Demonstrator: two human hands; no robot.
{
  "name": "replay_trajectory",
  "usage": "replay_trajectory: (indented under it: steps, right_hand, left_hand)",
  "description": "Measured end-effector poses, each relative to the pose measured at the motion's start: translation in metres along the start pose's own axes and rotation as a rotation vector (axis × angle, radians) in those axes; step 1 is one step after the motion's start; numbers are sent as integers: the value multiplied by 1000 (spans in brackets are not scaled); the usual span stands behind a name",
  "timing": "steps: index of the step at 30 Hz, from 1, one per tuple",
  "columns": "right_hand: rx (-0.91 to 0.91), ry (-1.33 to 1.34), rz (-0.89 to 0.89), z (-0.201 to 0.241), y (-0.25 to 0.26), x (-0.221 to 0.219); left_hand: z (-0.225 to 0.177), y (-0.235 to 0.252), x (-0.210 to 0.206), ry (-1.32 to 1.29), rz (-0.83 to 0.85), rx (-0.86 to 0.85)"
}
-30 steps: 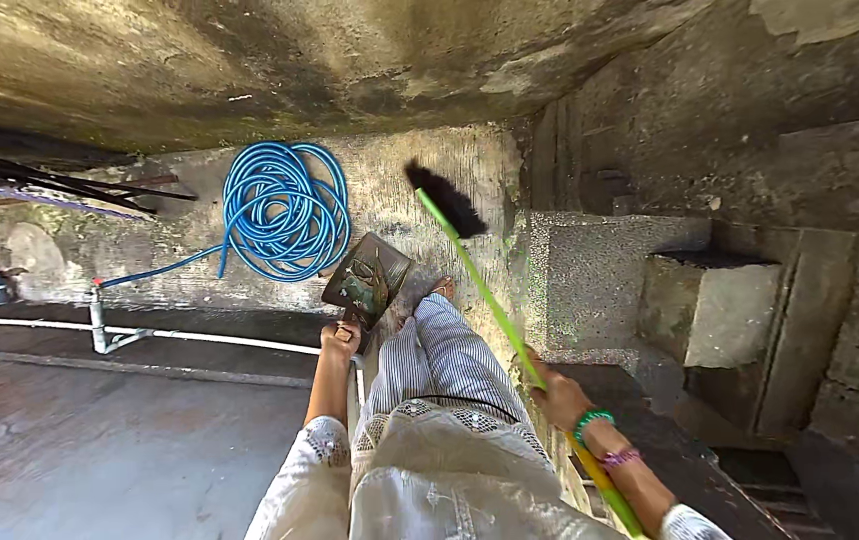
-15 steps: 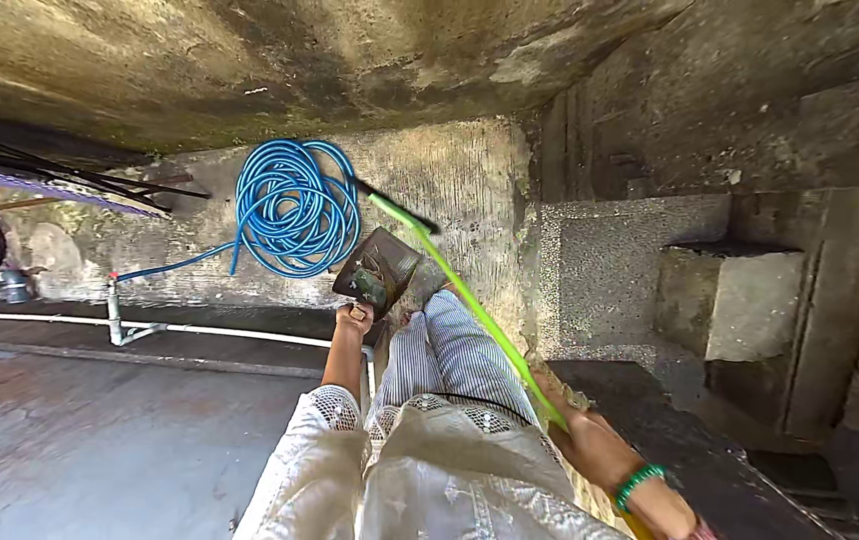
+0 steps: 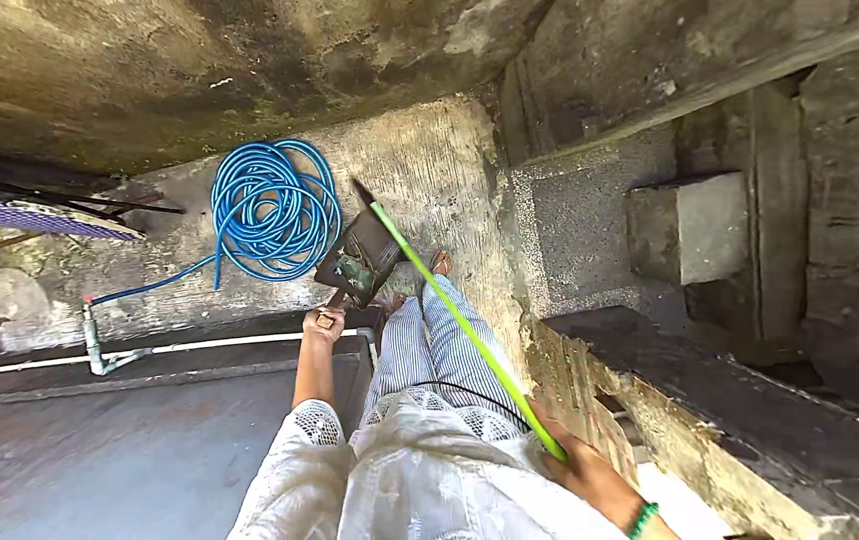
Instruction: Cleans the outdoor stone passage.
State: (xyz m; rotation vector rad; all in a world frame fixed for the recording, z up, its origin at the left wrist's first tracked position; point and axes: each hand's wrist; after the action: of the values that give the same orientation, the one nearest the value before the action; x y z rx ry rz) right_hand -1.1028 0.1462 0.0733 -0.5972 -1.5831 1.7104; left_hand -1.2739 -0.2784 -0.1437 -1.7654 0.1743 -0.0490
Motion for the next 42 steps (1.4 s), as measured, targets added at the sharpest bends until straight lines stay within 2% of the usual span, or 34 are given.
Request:
replay_trajectory:
  steps: [2, 4, 6, 9, 13, 16, 19, 21, 24, 28, 31, 34, 37, 40, 42]
  right_hand:
    - [-60, 170, -71, -23, -33, -2]
    - [-116, 452, -23, -46, -48, 3]
    - [-153, 692, 60, -58, -51, 13]
    - [-148, 812, 170, -66, -32, 22]
    - [-46, 698, 423, -42, 33, 9]
    - [5, 534, 571, -3, 117, -20]
    - [1, 376, 558, 31, 204, -43]
    - [-24, 360, 495, 27, 229, -31]
    - [-78, 458, 435, -14, 209, 4]
    - [-62, 449, 290, -61, 121, 30]
    - [27, 502, 390, -70, 73, 34]
    - [91, 448, 572, -30, 96, 13]
    - [93, 337, 693, 42, 168, -33]
    - [58, 248, 654, 91, 233, -73]
    - [19, 200, 585, 86, 252, -72]
  left_hand:
    - [-9, -21, 0, 2, 31, -30]
    - [-18, -45, -4, -42, 71, -61]
    - [-25, -68, -13, -111, 104, -95]
    - [-37, -98, -29, -195, 148, -171]
    - [-55, -132, -49, -366, 272, -190]
    - [-63, -149, -62, -393, 390, -194]
    - [-66, -166, -75, -375, 453, -226]
    - [-69, -172, -79, -331, 497, -252]
    - [-77, -186, -83, -273, 496, -331]
    - [-82, -197, -83, -269, 512, -320]
    - [-82, -205, -81, -277, 537, -332]
    - [-86, -205, -77, -270, 549, -351]
    - [-92, -203, -68, -292, 588, -369]
    - [-93, -206, -63, -239, 587, -438]
    - [-95, -211, -61, -208, 574, -451]
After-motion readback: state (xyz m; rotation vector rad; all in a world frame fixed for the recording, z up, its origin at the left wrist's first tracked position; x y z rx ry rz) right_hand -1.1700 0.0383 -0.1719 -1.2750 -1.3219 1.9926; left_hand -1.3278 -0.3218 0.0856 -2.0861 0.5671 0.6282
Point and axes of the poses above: each hand's wrist, its own y-axis towards the middle knuckle, its own x-axis out of the back of the hand, z = x × y, and after that the axes turned 8 degrees about -x, right-handed
